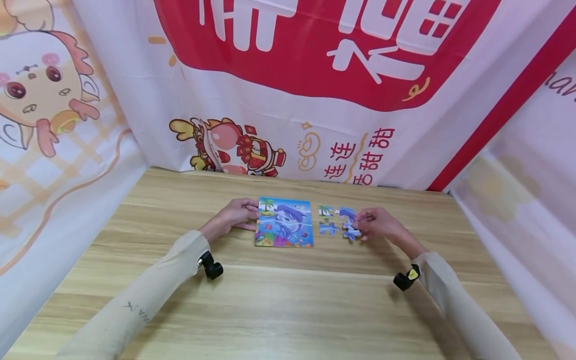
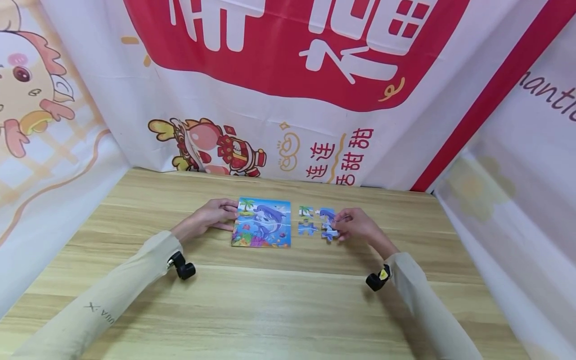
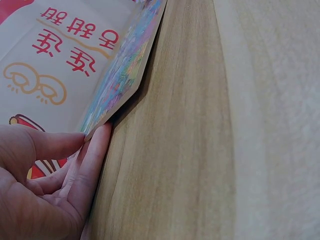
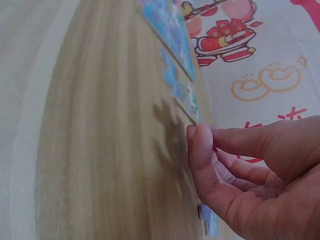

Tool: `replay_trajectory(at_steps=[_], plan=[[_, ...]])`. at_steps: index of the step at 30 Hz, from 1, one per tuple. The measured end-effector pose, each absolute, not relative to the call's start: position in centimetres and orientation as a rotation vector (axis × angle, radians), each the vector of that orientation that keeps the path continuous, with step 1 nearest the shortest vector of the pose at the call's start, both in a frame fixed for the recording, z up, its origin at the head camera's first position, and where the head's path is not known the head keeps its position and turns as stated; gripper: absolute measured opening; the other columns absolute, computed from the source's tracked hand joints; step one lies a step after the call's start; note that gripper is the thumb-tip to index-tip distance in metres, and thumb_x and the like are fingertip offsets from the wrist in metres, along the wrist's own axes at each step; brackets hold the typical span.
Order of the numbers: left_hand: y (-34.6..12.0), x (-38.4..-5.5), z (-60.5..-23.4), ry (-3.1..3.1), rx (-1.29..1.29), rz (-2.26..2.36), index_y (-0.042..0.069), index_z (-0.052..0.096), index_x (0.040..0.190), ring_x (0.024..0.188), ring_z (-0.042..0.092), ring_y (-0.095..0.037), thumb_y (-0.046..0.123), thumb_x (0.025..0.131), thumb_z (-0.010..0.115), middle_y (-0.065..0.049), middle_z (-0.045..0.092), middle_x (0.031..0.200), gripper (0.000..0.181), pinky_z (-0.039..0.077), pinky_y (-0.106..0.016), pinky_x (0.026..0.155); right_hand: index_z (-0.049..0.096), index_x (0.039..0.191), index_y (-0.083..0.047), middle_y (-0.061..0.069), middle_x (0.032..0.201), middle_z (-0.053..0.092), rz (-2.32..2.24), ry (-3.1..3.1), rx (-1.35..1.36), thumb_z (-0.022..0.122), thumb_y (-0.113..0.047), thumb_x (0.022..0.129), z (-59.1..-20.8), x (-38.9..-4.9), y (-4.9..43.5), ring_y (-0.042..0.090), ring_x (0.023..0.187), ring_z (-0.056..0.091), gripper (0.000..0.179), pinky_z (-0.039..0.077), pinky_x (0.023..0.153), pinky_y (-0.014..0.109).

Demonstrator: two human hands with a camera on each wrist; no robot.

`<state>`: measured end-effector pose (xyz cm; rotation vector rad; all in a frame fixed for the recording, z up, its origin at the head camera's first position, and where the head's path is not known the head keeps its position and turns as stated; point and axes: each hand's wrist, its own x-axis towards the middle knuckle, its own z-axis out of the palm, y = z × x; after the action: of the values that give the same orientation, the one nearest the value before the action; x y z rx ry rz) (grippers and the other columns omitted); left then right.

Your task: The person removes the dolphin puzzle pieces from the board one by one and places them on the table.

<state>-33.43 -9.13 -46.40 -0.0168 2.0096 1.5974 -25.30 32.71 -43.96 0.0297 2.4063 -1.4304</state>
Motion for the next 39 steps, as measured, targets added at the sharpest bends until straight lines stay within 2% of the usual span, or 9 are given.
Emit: replay_trajectory(at_steps=[4,9,17,25,33,39], plan=[[-9.2,-33.5,-46.4,2.008,-0.011,1.602,0.001,0.046,0.152,0.11,0.068,-0.025,0.003,0.103,0.063,-0.016,0.059,0.132,0.052,0.068,-0.034,0.085,0.06,0.116,0.013,0.016,0.09,0.071,-1.394,2.448,-0.012,0.067,-0.005,0.102,-44.5,-25.3,32.6,0.015,0.067,0.068,0.024,0.065,0.061,0.027],[-9.1,-33.5,-46.4,2.001,-0.004,1.612,0.0,0.046,0.152,0.106,0.068,-0.023,0.001,0.102,0.063,-0.015,0.059,0.13,0.052,0.068,-0.034,0.085,0.06,0.11,0.014,0.018,0.084,0.068,-1.343,2.535,-0.036,0.067,-0.003,0.101,-44.8,-25.2,32.2,0.017,0.066,0.066,0.02,0.064,0.057,0.027],[-9.0,-33.4,-46.4,2.011,0.03,1.624,-0.002,0.046,0.151,0.1,0.069,-0.022,-0.001,0.101,0.062,-0.019,0.058,0.132,0.052,0.068,-0.033,0.084,0.062,0.105,0.007,0.014,0.087,0.067,-1.178,2.674,0.052,0.067,-0.006,0.101,-45.1,-25.4,31.5,0.017,0.07,0.063,0.014,0.063,0.056,0.026],[-9.1,-33.4,-46.6,2.004,0.032,1.625,-0.002,0.046,0.151,0.104,0.069,-0.024,-0.001,0.101,0.062,-0.02,0.058,0.133,0.052,0.068,-0.034,0.084,0.062,0.102,0.007,0.015,0.087,0.068,-1.133,2.714,0.037,0.069,-0.007,0.101,-45.2,-25.5,31.0,0.017,0.069,0.062,0.016,0.061,0.055,0.027],[-9.2,-33.5,-46.7,2.004,0.017,1.619,-0.001,0.045,0.152,0.105,0.068,-0.023,0.001,0.103,0.062,-0.017,0.058,0.132,0.052,0.068,-0.033,0.085,0.058,0.104,0.006,0.01,0.084,0.061,-1.139,2.733,0.051,0.072,-0.009,0.1,-45.4,-25.4,31.0,0.018,0.07,0.059,0.021,0.06,0.056,0.028],[-9.1,-33.3,-46.4,2.009,0.027,1.612,-0.001,0.045,0.152,0.105,0.069,-0.023,0.002,0.103,0.062,-0.018,0.058,0.135,0.052,0.068,-0.033,0.085,0.059,0.102,0.003,0.009,0.083,0.059,-1.127,2.765,0.055,0.07,-0.009,0.1,-45.6,-25.3,30.9,0.018,0.068,0.058,0.017,0.059,0.056,0.027]])
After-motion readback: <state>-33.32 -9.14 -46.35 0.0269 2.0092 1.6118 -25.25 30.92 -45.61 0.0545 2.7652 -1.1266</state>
